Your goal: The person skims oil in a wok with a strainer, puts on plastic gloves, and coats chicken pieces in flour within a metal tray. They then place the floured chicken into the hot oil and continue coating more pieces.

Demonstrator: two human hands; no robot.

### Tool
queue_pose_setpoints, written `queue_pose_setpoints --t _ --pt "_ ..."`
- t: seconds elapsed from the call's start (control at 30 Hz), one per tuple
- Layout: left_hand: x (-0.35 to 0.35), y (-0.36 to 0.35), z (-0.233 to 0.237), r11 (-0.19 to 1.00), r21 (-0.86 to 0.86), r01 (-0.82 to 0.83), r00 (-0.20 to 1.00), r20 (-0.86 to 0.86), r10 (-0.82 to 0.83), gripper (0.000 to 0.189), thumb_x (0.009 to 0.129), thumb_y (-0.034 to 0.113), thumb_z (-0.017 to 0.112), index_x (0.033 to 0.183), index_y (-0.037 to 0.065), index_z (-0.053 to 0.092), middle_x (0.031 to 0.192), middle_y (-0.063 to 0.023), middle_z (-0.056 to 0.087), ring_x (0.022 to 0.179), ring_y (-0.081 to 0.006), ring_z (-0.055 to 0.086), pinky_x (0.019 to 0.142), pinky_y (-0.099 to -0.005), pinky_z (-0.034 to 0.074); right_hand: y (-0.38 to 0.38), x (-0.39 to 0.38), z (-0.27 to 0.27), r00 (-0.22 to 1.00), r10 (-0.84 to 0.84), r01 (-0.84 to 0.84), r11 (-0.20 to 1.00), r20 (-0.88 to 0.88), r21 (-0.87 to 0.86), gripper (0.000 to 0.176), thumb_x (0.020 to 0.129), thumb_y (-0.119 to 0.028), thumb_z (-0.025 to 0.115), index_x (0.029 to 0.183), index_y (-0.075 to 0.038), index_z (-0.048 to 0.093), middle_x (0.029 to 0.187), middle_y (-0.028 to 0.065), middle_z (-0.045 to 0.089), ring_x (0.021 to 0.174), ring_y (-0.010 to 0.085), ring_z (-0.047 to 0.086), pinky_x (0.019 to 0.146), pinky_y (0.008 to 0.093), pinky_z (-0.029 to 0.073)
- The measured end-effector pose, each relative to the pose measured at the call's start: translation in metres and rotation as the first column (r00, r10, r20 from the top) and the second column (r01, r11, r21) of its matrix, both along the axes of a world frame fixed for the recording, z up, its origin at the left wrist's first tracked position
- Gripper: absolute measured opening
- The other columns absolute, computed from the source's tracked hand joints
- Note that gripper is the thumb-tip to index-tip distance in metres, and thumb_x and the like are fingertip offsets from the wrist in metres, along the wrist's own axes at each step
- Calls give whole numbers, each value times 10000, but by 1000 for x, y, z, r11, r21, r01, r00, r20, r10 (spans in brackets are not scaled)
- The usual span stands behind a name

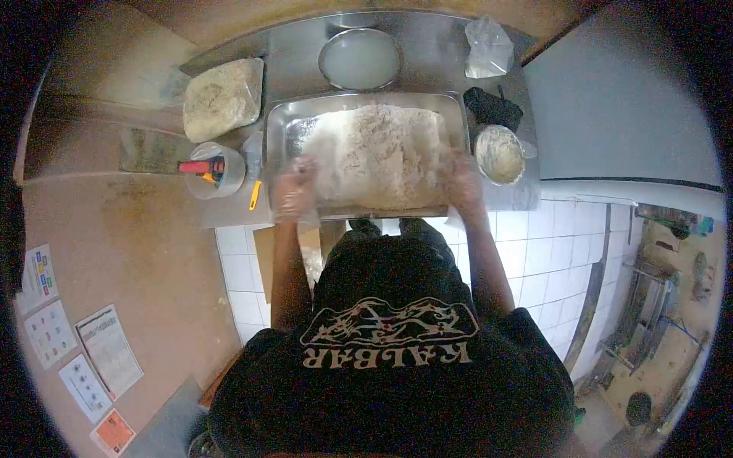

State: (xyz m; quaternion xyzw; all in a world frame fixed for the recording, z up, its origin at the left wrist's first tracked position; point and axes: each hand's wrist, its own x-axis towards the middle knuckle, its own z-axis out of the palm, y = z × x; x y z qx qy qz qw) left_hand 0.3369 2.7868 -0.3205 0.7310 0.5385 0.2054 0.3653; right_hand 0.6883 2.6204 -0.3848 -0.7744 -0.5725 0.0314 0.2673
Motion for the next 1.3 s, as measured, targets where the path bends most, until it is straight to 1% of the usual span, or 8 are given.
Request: queue_pose_setpoints --t 0.13,0.23,0.57,0.8,0.83,1.0,1.07,1.3 --pt "-75 30 -26 947 126 -297 955 27 296 500 899 524 490 990 52 629 966 -189 662 901 -385 626 768 -429 491 -34 -6 61 895 -445 421 870 -42 -256 482 825 -486 634 909 -12 626 846 185 652 766 345 627 676 421 490" --pt "-97 46 -39 944 56 -325 841 -439 315 607 873 600 464 1041 41 631 1018 -209 651 961 -404 608 797 -468 483 -62 28 4 927 -375 350 862 2 -366 495 800 -503 639 785 -8 637 749 189 645 732 342 628 664 421 483" --pt "-124 34 -125 943 284 -175 944 -223 243 501 795 491 650 869 -4 688 788 -196 665 754 -248 643 672 -384 479 -53 56 -10 810 -227 -3 921 -540 -390 380 840 -296 654 1057 9 591 982 143 637 890 278 604 811 393 471" --pt "-110 -178 -38 760 -45 -648 758 55 650 284 813 235 710 819 -28 603 738 -61 615 670 -131 523 628 -325 440 -71 103 -28 947 116 -204 937 -300 -283 349 812 -171 702 1104 -34 568 1079 114 603 922 247 578 882 386 454" --pt "-122 -229 -73 768 -72 -637 528 685 502 264 831 233 693 882 -9 599 798 -46 627 729 -136 547 683 -313 470 -69 111 -42 949 277 -308 915 -150 -261 367 807 -186 711 1112 -38 571 1086 111 600 922 245 578 885 382 457" --pt "-136 -455 -57 493 94 -865 477 -151 866 278 854 325 629 908 54 652 755 -53 609 730 -251 568 666 -423 461 -99 58 -85 275 323 -510 848 -905 147 390 815 -359 688 1081 -80 629 1076 108 594 900 224 587 829 365 475" --pt "-168 -548 -90 350 100 -931 351 -13 936 267 864 272 634 784 17 645 710 -55 577 651 -213 520 598 -389 430 -96 11 -76 624 459 -634 770 -633 -66 325 812 -337 688 978 -59 661 957 126 622 816 219 596 752 361 480" --pt "7 -526 -20 187 236 -954 236 202 951 313 853 220 676 711 -54 622 635 -78 558 594 -149 494 531 -316 415 -6 72 -22 411 602 -822 570 -685 8 298 794 -279 710 902 -10 644 739 133 608 681 215 577 646 373 459"
